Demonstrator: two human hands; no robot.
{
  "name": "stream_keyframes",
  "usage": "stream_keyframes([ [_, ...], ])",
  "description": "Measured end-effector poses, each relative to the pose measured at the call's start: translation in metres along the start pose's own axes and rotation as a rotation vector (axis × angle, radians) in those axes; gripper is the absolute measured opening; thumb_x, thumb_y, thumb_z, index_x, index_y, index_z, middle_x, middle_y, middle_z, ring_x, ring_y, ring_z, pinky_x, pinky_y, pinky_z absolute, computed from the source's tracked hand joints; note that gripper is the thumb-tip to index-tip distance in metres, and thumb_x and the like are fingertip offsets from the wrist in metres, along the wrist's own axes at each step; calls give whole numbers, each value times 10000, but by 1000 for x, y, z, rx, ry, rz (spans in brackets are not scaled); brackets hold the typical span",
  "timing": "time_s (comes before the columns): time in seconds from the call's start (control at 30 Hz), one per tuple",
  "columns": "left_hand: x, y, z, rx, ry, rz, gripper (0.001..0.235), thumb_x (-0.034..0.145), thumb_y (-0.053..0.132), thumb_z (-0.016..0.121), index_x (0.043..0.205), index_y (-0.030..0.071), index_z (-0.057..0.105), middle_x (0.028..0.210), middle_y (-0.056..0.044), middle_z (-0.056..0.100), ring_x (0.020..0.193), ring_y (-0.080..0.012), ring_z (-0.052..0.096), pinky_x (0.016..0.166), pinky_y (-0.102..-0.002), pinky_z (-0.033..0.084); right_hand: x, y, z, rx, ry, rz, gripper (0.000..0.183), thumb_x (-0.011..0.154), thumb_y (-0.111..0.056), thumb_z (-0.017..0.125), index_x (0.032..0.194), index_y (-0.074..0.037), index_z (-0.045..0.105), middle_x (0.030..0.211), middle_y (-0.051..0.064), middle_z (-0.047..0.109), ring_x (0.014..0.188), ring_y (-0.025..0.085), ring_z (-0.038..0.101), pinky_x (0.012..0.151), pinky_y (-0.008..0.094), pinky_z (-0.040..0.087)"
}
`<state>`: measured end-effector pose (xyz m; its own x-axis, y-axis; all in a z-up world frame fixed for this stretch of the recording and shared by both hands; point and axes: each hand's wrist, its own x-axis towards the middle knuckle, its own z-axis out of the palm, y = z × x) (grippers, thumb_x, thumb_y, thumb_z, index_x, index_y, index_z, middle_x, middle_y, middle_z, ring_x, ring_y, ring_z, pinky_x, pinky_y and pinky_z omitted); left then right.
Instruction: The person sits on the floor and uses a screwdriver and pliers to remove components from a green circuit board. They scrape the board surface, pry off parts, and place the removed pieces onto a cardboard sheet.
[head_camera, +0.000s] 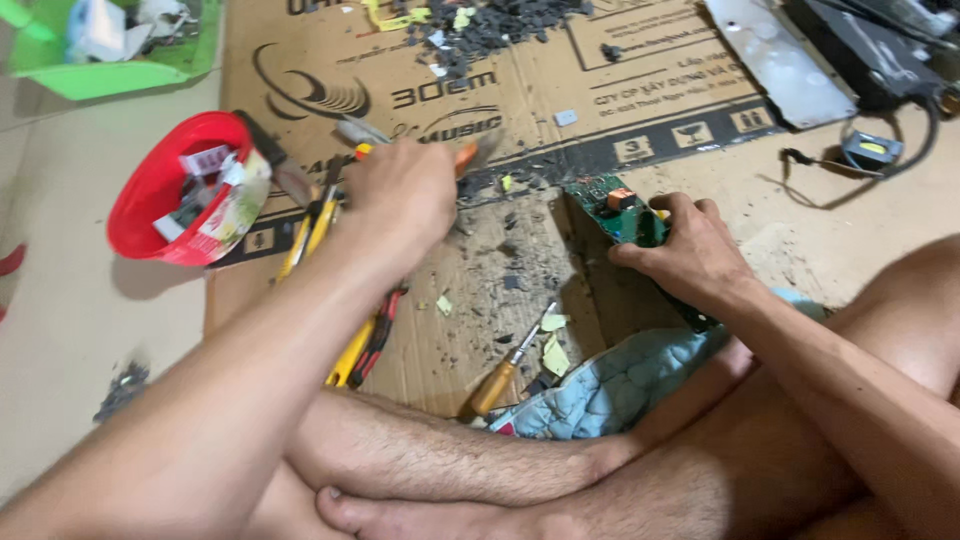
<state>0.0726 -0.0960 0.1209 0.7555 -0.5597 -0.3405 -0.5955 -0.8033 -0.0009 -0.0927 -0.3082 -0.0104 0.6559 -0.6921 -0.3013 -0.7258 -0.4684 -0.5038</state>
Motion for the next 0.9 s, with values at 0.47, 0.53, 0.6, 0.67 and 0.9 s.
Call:
stream_keyframes([
  [0.47, -39, 22, 16, -503, -66, 281, 254, 903, 5, 600, 1102, 22, 757, 1026, -200, 731, 1059, -390, 713, 999, -528, 539, -18, -17, -25, 151, 65, 25, 897, 718, -463, 836, 1470, -95, 514, 1335, 225, 520, 1286, 432, 541, 1079, 595, 407],
  [0.53, -32, 21, 18, -486, -176, 368, 273, 890, 20, 624, 1110, 84, 771, 1073, -148, 752, 1102, -350, 709, 1046, -488, 516, -18, -20, -29, 147, 86, -1, 866, 755, -438, 822, 1474, -73, 506, 1315, 240, 518, 1272, 437, 545, 1065, 600, 415],
  [0.6, -11, 21, 38, -364, -215, 440, 256, 818, 103, 693, 1004, 237, 807, 1081, -49, 788, 1153, -364, 684, 1039, -522, 527, -17, -17, -30, 186, 105, -8, 882, 765, -455, 836, 1474, -47, 506, 1272, 250, 542, 1229, 436, 574, 1046, 613, 421],
  [0.67, -14, 26, 30, -415, -131, 409, 235, 836, 81, 687, 1009, 196, 797, 1046, -71, 781, 1111, -365, 695, 1018, -517, 540, -22, -20, -36, 204, 119, -11, 874, 770, -428, 842, 1468, -25, 505, 1245, 268, 551, 1208, 448, 581, 1040, 621, 423],
  [0.9, -2, 51, 45, -701, -62, 381, 235, 766, 142, 791, 991, 210, 799, 987, -41, 797, 1022, -299, 751, 891, -451, 588, -15, -10, -57, 253, 216, 56, 759, 824, -423, 794, 1416, -10, 559, 1108, 261, 649, 1083, 433, 640, 936, 601, 484],
])
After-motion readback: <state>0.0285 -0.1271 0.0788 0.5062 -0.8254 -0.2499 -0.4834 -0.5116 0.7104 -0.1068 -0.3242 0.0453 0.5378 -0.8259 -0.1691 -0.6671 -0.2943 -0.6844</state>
